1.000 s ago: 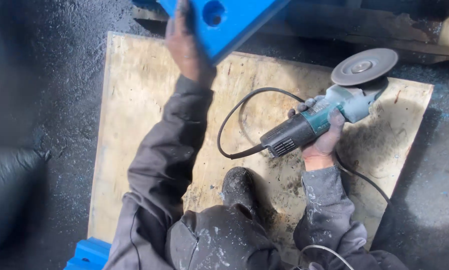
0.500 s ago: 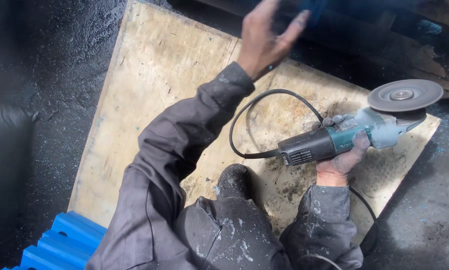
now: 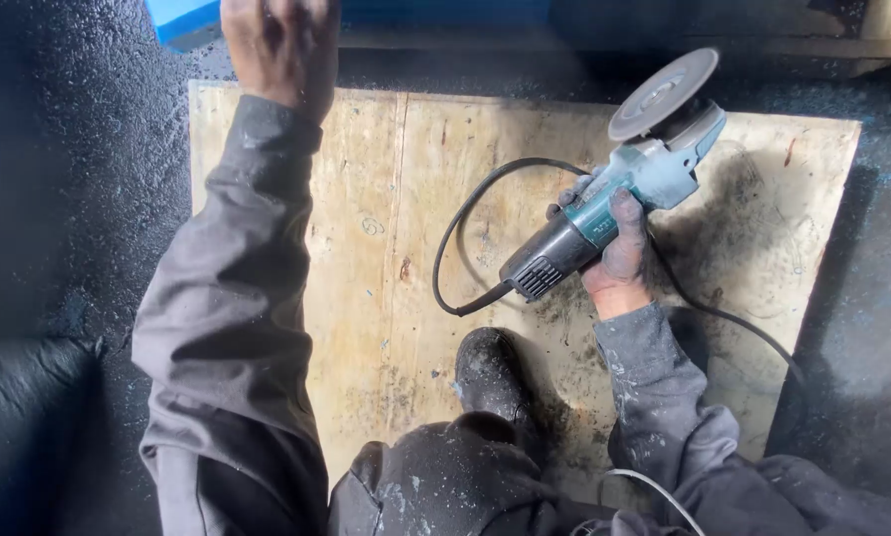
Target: Use an angle grinder to smooth and refine the edges of large blue plastic blocks on a production floor.
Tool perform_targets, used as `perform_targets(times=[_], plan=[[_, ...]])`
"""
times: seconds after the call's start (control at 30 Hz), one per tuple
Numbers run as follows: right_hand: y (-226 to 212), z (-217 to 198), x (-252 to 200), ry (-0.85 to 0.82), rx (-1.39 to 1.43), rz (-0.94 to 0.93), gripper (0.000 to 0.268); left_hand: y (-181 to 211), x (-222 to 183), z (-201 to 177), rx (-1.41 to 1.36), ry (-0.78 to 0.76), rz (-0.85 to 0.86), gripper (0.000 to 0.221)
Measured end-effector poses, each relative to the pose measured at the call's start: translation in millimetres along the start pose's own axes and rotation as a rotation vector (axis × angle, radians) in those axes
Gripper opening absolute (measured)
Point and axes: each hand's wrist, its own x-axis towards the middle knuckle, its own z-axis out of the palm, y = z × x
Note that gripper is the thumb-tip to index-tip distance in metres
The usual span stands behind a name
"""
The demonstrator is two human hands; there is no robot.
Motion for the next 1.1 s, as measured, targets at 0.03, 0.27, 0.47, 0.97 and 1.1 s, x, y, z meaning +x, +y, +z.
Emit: perform_targets(times=[0.03, 0.27, 0.47, 0.97, 1.1], plan=[[3, 8, 1, 0.02, 0.008, -0.013, 0.068, 6, 12, -9, -0.021, 0.004, 0.013, 0.037], [5, 51, 15, -0.01, 0.001, -0.029, 0.063, 48, 56, -111, -0.463, -0.197, -0.249, 0.04], [3, 41, 15, -0.044, -0.14, -0.042, 0.059, 6, -13, -131, -0.675, -0.014, -0.896, 0.043], [36, 70, 4, -0.041, -0.223, 0.014, 0.058, 30, -22, -132, -1.693, -0.056, -1.455, 0.03], [72, 83, -10, -0.048, -0.28, -0.015, 0.061, 94, -60, -191, -1.818, -0.586, -0.983, 0.062]])
